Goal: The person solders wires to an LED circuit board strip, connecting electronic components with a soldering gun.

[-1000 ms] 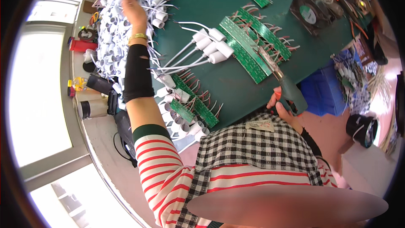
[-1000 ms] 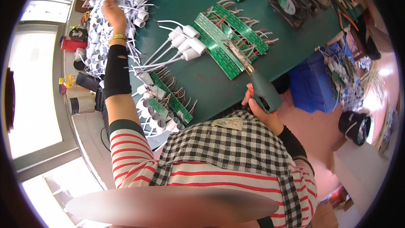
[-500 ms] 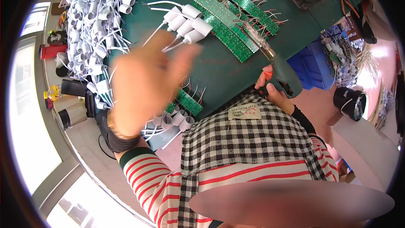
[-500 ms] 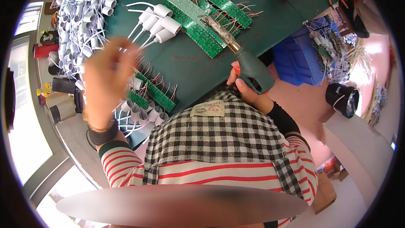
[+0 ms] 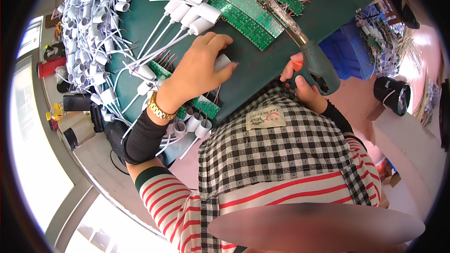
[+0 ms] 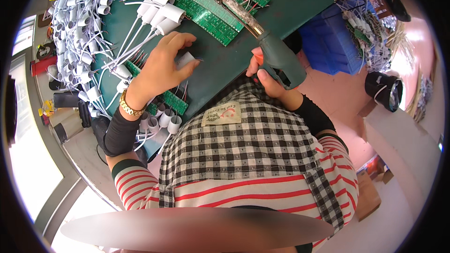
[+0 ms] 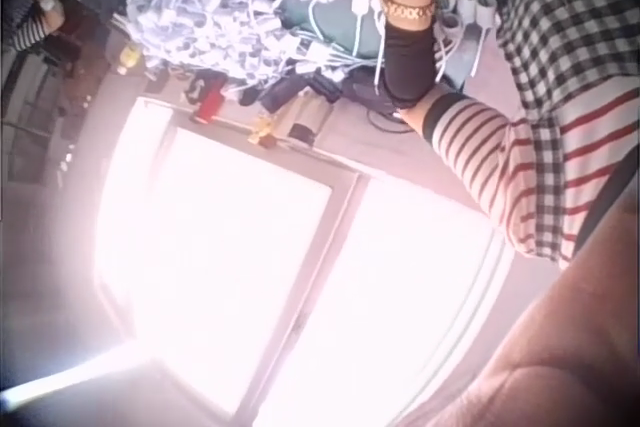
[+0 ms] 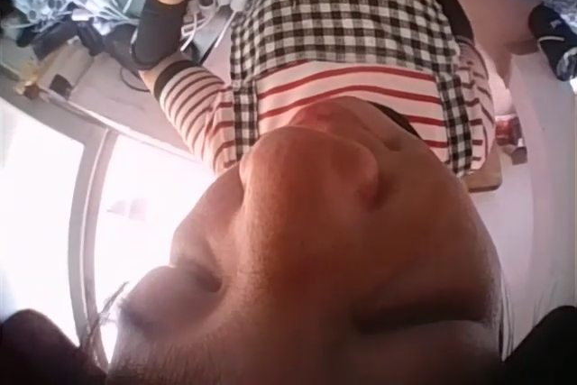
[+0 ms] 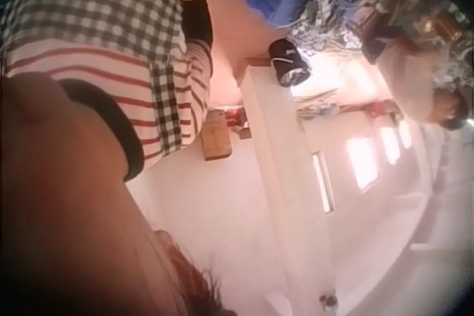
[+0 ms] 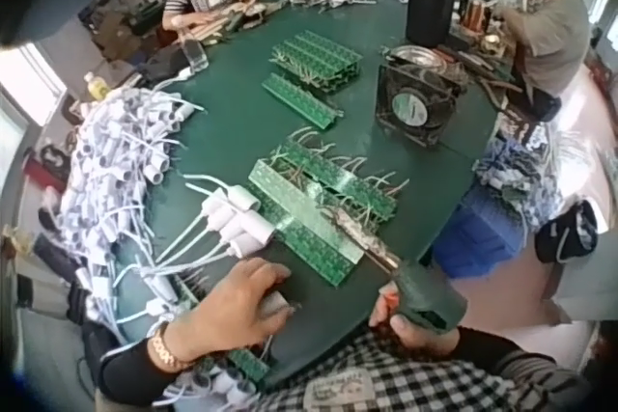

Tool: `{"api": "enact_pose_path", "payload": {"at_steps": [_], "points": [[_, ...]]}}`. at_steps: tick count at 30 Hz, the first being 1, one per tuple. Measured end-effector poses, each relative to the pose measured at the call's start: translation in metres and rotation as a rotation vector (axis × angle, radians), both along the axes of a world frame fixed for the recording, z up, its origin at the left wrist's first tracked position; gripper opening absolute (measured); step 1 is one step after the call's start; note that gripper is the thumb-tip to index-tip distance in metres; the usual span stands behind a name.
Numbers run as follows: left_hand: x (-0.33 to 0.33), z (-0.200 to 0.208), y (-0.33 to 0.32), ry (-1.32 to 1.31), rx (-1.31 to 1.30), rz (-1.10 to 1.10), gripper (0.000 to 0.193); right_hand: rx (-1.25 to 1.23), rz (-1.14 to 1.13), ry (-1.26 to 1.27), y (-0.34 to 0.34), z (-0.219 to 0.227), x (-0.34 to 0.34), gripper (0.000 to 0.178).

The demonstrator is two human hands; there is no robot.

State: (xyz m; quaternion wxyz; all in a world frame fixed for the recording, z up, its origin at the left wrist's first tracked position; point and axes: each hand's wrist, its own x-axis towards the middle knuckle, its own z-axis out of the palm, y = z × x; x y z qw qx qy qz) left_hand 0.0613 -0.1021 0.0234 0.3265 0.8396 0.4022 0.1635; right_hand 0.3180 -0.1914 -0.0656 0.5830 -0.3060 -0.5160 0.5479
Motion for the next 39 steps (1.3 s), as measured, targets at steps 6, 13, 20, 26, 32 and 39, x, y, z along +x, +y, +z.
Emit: {"api": "enact_pose_path", "payload": {"at_steps": [6,13,20,26,32,39], "points": [[-0.003,-0.011,-0.008,0.131,0.152,-0.089,0.023,-0.016,0.017,-0.047,0.002,0.005,-0.001,0.045],[-0.008,-0.019,0.018,-0.144,0.171,0.057,0.011,-0.005,0.041,-0.048,0.000,0.002,0.003,0.045],[0.014,-0.019,0.036,-0.079,0.696,0.016,0.010,-0.025,0.059,-0.064,-0.001,0.004,0.002,0.045],[0.017,-0.029,0.024,0.155,0.742,0.058,0.011,0.006,0.057,-0.025,0.002,0.001,0.002,0.044],[0.014,-0.026,0.025,0.080,0.592,0.097,0.013,-0.050,0.055,-0.030,0.001,0.004,0.002,0.045],[0.019,-0.027,0.020,0.176,0.660,0.224,0.013,-0.045,0.055,-0.019,0.001,0.007,0.001,0.046]]}}
